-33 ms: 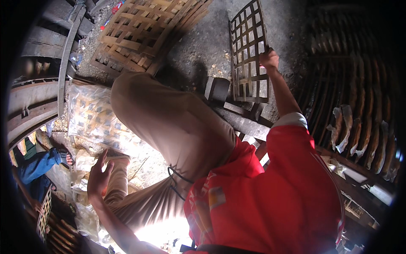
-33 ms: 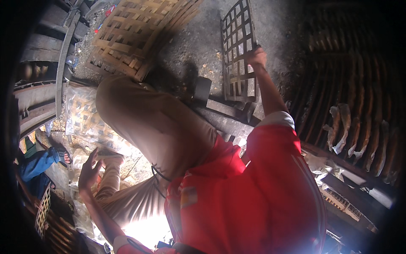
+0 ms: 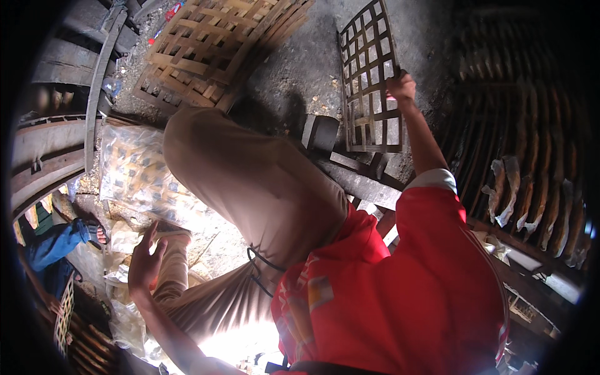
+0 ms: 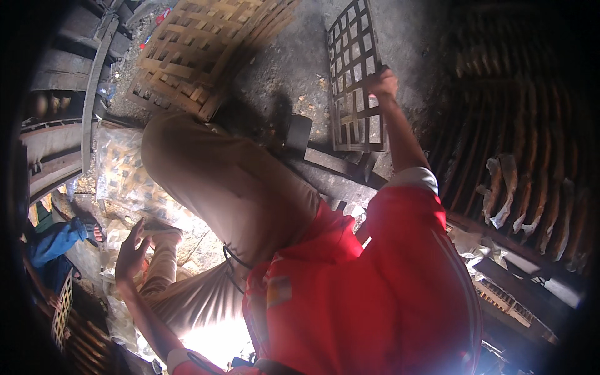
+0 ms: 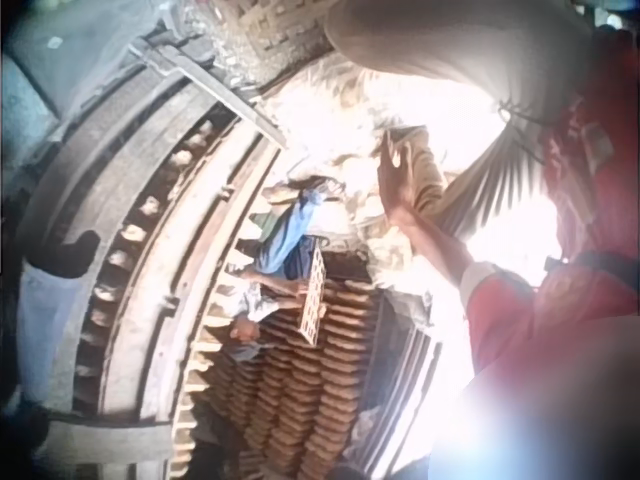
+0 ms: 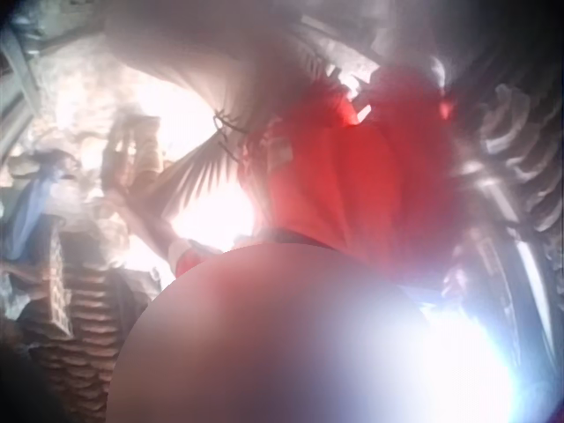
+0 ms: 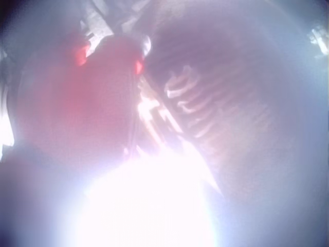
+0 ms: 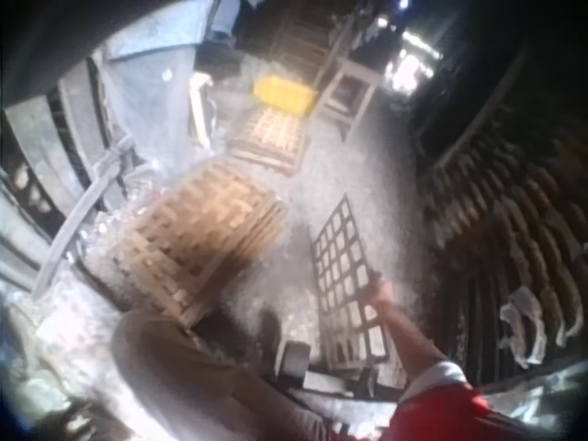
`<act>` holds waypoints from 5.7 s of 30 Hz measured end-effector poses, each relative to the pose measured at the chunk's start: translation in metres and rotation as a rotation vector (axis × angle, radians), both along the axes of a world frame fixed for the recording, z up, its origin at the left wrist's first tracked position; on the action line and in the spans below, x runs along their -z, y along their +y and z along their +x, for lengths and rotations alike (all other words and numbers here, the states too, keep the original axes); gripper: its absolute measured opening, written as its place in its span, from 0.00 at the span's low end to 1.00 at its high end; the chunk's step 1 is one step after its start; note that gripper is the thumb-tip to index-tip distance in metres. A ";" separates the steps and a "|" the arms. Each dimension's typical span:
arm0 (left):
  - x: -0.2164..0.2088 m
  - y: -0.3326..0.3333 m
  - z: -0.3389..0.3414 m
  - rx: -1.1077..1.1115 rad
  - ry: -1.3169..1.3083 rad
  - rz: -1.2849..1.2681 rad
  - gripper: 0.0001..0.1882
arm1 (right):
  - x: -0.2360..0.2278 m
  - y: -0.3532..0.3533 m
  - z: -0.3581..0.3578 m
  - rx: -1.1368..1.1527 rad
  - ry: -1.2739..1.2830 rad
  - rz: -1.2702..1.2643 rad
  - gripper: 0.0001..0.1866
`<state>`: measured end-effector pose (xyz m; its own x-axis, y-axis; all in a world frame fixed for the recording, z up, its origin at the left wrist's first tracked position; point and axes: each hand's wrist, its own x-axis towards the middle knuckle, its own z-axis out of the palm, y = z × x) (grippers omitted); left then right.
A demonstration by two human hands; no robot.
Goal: The person sits on the floor and repeatedly picks up woven trays, places a plastic sheet on them, and stacks them. The person handles the trays and plastic sheets by hand without using tools.
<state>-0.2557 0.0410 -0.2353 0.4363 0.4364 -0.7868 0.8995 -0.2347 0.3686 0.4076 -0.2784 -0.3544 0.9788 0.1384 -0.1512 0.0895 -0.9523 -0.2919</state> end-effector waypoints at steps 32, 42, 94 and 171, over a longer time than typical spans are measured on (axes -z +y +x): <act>0.001 -0.001 -0.002 -0.014 0.036 0.003 0.30 | 0.030 0.007 0.019 -0.143 -0.173 -0.115 0.12; 0.000 0.001 -0.001 -0.016 -0.024 0.022 0.30 | -0.085 0.010 0.004 -0.036 0.113 0.281 0.15; -0.097 -0.042 0.370 0.010 -0.890 -0.379 0.19 | -0.131 -0.072 -0.079 0.237 0.426 2.128 0.08; -0.021 -0.064 0.341 0.149 -1.333 0.052 0.16 | -0.054 -0.022 0.010 0.385 0.172 1.351 0.35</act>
<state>0.0853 -0.0234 -0.2148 0.8972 0.3339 0.2890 -0.1718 -0.3388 0.9250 0.4177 -0.3008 -0.3004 0.9711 0.0025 -0.2386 -0.2374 0.1090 -0.9653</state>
